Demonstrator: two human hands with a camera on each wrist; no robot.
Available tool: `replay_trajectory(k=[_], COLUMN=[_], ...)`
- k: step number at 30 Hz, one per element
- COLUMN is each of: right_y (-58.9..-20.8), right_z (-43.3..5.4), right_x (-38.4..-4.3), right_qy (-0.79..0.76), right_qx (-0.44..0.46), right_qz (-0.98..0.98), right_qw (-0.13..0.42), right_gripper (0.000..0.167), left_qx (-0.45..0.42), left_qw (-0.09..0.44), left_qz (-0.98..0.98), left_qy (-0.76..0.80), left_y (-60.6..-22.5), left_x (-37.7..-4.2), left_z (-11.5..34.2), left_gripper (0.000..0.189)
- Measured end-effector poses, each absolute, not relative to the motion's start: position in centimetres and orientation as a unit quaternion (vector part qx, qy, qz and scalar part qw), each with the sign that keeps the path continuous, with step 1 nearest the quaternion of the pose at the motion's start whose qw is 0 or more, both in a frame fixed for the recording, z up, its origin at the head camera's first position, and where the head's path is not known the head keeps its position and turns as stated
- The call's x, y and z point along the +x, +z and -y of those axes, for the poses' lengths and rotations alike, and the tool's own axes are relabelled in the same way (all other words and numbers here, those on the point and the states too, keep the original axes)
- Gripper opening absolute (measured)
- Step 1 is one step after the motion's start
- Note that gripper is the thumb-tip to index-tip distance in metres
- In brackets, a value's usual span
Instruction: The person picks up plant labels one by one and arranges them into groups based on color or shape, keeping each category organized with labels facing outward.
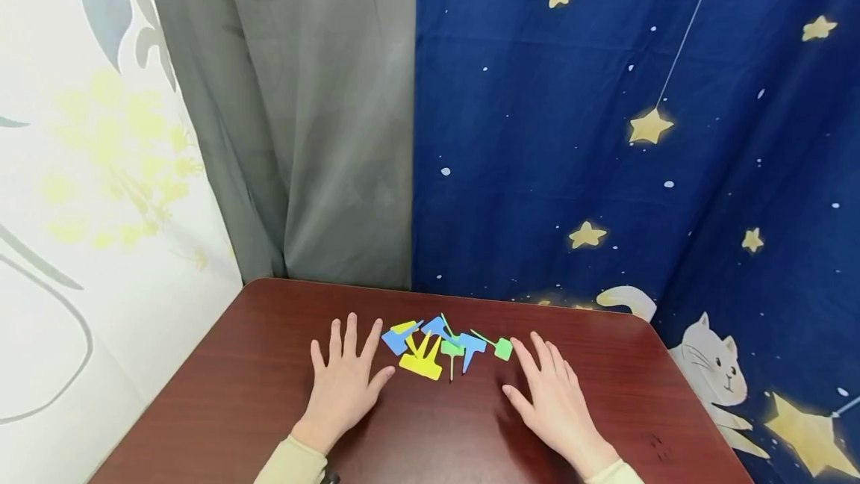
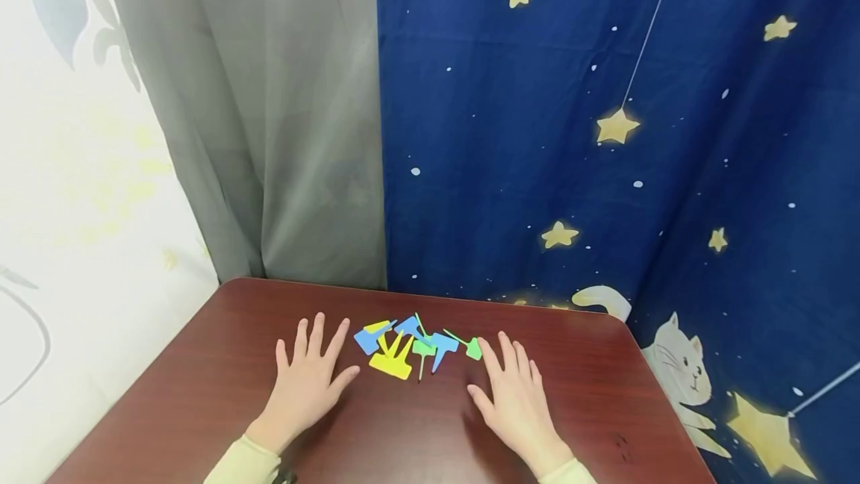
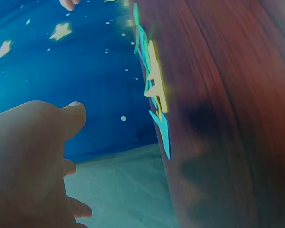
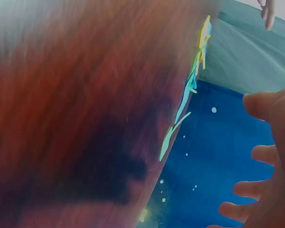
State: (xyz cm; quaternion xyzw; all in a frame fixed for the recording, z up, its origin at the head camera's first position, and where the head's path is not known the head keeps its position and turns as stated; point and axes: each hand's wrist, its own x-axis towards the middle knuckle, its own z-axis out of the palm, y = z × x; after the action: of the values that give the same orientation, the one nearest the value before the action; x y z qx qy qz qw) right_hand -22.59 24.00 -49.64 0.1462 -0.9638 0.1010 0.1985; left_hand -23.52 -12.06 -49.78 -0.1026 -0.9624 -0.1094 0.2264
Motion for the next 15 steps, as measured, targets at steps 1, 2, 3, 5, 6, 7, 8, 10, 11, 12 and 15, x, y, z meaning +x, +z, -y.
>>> replay_trajectory(k=[1,2,3,5,6,7,8,10,11,12,15], right_y=[-49.6,-49.5,-49.5,-49.4,-49.4,-49.5,-49.5,-49.6,-49.7,-49.7,-49.7], right_z=[-24.1,-24.2,-24.3,-24.5,-24.5,-24.5,-24.5,-24.3,-24.2,-24.2,-24.1], right_x=[-22.7,-22.9,-23.1,-23.4,-23.6,-23.8,-24.0,-24.2,-24.3,-24.4,-24.5], right_qy=[0.098,0.093,0.089,0.076,0.068,0.060,0.055,0.042,0.035,0.028,0.003], right_qx=[0.153,0.159,0.165,0.177,0.183,0.190,0.197,0.213,0.221,0.230,0.255], right_qz=[0.963,0.963,0.962,0.961,0.960,0.960,0.959,0.957,0.956,0.955,0.951], right_qw=[0.198,0.198,0.198,0.199,0.199,0.198,0.196,0.192,0.188,0.184,0.176], right_gripper=[0.078,0.078,0.077,0.076,0.075,0.075,0.074,0.073,0.073,0.072,0.069], left_qx=[-0.106,-0.111,-0.116,-0.128,-0.134,-0.138,-0.143,-0.151,-0.154,-0.157,-0.164], left_qw=[0.223,0.222,0.218,0.212,0.209,0.204,0.200,0.188,0.181,0.175,0.164], left_qz=[0.963,0.963,0.964,0.963,0.963,0.964,0.964,0.965,0.965,0.966,0.964], left_qy=[-0.105,-0.103,-0.102,-0.104,-0.104,-0.102,-0.103,-0.104,-0.106,-0.110,-0.128], left_y=[-49.8,-49.7,-49.7,-49.6,-49.6,-49.5,-49.5,-49.4,-49.4,-49.3,-49.4], left_x=[-23.6,-23.7,-23.9,-24.1,-24.2,-24.3,-24.4,-24.6,-24.7,-24.8,-25.3], left_z=[12.3,12.4,12.6,12.8,12.8,12.9,12.9,12.9,12.9,12.8,12.5], left_gripper=[0.080,0.079,0.079,0.077,0.077,0.076,0.076,0.074,0.073,0.072,0.068])
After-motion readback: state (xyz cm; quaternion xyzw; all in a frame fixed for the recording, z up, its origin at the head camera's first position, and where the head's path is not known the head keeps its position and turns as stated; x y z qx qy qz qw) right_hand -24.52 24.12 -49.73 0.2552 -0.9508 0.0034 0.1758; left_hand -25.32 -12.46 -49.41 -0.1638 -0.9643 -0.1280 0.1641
